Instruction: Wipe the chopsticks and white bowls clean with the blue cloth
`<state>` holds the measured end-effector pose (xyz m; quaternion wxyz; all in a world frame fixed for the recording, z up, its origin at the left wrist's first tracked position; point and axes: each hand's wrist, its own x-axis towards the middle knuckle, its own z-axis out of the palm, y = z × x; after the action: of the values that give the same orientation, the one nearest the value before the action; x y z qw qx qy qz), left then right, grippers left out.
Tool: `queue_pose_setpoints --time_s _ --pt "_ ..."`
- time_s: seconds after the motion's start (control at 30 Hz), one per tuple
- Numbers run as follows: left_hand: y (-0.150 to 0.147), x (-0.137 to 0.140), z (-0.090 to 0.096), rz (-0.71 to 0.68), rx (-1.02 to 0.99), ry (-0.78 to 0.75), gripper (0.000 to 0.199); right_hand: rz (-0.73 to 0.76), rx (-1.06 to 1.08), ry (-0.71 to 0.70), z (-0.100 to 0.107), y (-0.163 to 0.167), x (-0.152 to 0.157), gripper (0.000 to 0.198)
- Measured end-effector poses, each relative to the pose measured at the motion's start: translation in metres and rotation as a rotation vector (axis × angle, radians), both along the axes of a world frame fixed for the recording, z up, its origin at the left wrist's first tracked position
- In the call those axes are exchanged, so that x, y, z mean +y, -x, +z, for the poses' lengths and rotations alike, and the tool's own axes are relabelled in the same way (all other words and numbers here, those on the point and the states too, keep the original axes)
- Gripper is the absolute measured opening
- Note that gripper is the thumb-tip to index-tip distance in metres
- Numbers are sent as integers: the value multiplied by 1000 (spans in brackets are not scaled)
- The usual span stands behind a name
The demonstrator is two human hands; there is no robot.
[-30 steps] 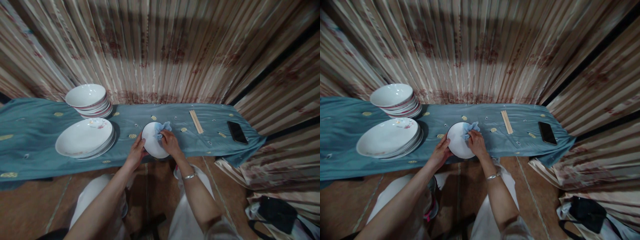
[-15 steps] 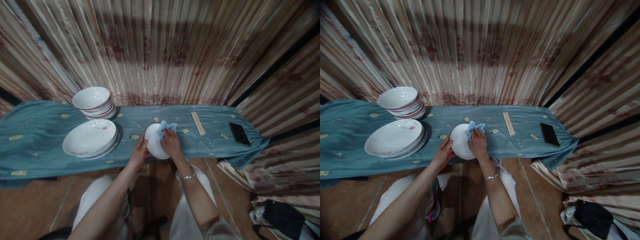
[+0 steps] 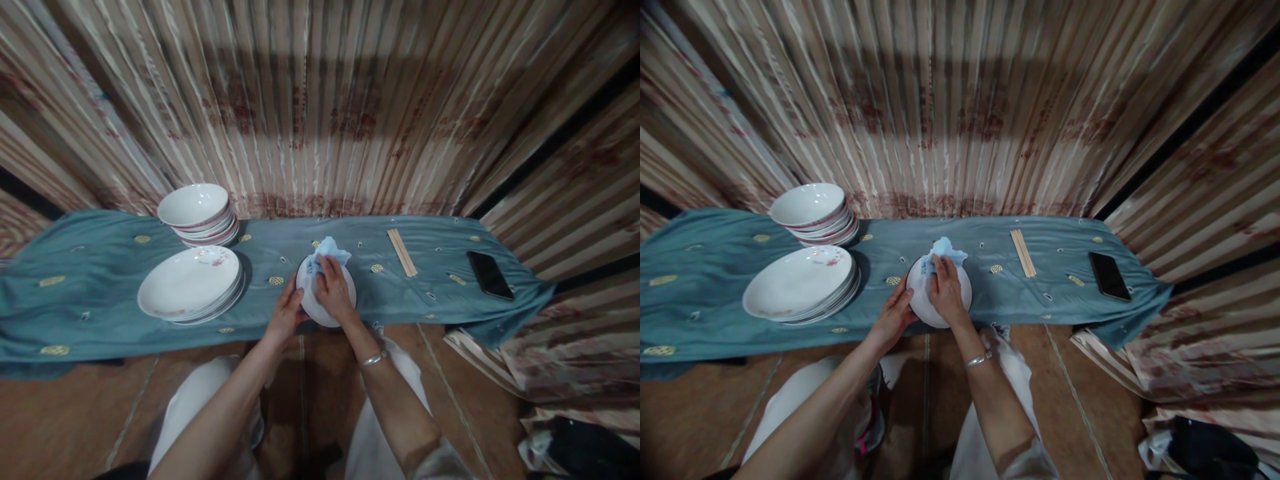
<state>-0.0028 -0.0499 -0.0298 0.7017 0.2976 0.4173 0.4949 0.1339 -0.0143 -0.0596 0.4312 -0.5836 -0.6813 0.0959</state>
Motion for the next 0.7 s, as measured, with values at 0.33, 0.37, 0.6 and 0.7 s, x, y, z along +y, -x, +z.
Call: queue_pose_setpoints --time_s 0.33,0.37,0.6,0.7 --pt "0 -1 0 21 26 24 71 253 191 65 17 19 -20 45" --pt "1 -2 0 31 43 26 71 284 207 76 18 19 -23 45" --pt "1 -3 1 -2 14 -23 61 461 271 147 25 9 -52 35" --pt "1 -3 3 26 12 -11 63 491 267 207 25 0 -60 29"
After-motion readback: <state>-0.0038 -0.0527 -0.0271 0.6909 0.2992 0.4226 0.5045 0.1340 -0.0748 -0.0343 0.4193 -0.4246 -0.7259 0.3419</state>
